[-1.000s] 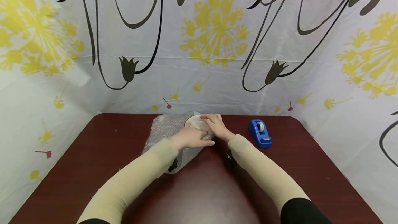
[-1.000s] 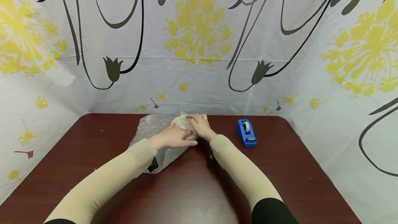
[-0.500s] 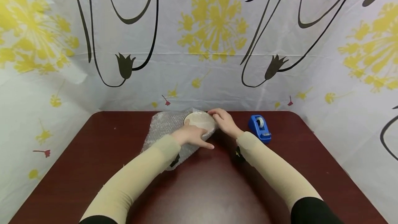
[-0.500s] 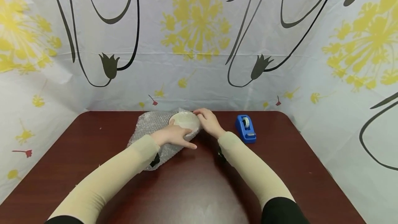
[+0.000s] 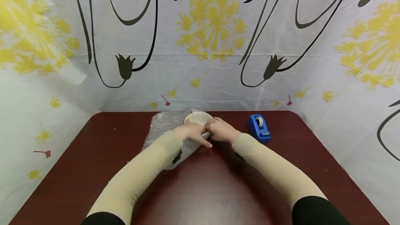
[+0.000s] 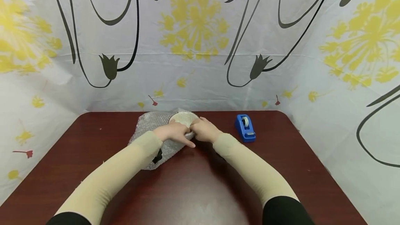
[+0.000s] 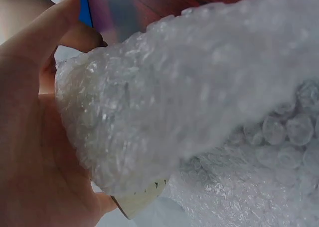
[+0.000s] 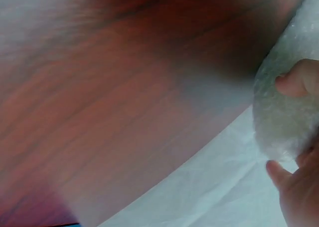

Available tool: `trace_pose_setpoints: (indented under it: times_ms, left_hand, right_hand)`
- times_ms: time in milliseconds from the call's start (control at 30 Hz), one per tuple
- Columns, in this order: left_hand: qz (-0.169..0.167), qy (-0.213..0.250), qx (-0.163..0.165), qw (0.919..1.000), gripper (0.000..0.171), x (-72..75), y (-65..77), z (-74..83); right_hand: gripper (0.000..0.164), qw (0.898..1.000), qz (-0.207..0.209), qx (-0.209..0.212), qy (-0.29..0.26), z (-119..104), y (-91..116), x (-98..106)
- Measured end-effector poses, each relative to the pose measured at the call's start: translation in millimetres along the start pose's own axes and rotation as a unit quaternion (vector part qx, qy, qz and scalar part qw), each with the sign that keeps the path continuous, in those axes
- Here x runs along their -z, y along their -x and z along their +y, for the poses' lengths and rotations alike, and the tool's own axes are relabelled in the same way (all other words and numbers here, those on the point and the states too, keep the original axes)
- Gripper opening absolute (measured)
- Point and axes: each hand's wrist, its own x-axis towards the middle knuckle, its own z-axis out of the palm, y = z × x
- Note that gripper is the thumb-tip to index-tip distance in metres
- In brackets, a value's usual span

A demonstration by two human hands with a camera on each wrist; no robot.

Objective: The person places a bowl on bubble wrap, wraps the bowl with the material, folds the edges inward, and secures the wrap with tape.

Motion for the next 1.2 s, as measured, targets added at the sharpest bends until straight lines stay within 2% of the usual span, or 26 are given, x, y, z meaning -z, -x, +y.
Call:
trace_pose_setpoints:
  times_ms: [100,267,367,433,500,633,700,833,933,1200]
  left_hand:
    - [-0.013,0.038,-0.012,0.9991,0.048,-0.2,-0.8,-1.7]
    - [-0.026,0.117,-0.049,0.9915,0.039,6.9,6.4,-17.6]
    - [0.017,0.145,-0.057,0.9876,0.038,17.7,12.0,-36.4]
    - [0.060,0.177,-0.028,0.9820,0.046,24.5,17.2,-53.3]
    - [0.111,0.194,0.019,0.9746,0.051,27.3,22.1,-72.3]
    - [0.173,0.241,0.118,0.9475,0.057,18.6,30.8,-105.9]
    - [0.180,0.244,0.157,0.9400,0.061,9.8,33.2,-117.6]
    - [0.159,0.245,0.226,0.9292,0.070,-3.2,36.2,-131.8]
    - [0.159,0.238,0.256,0.9233,0.073,-5.1,36.8,-136.7]
    - [0.197,0.258,0.271,0.9062,0.072,0.1,29.8,-140.3]
  right_hand:
    - [0.024,1.000,-0.020,-0.008,0.005,-2,-3,-2]
    - [0.023,0.998,-0.060,-0.028,-0.002,-8,-8,-1]
    - [0.030,0.995,-0.087,-0.050,-0.001,-10,-9,1]
    - [0.038,0.993,-0.102,-0.064,0.003,-11,-10,3]
    - [0.043,0.991,-0.112,-0.073,0.005,-12,-11,3]
    - [0.044,0.989,-0.120,-0.083,-0.003,-13,-12,3]
    - [0.044,0.989,-0.124,-0.085,-0.006,-14,-11,3]
    - [0.042,0.989,-0.123,-0.086,0.003,-16,-11,3]
    - [0.039,0.990,-0.114,-0.080,0.024,-17,-11,4]
    - [0.035,0.992,-0.093,-0.071,0.051,-16,-9,7]
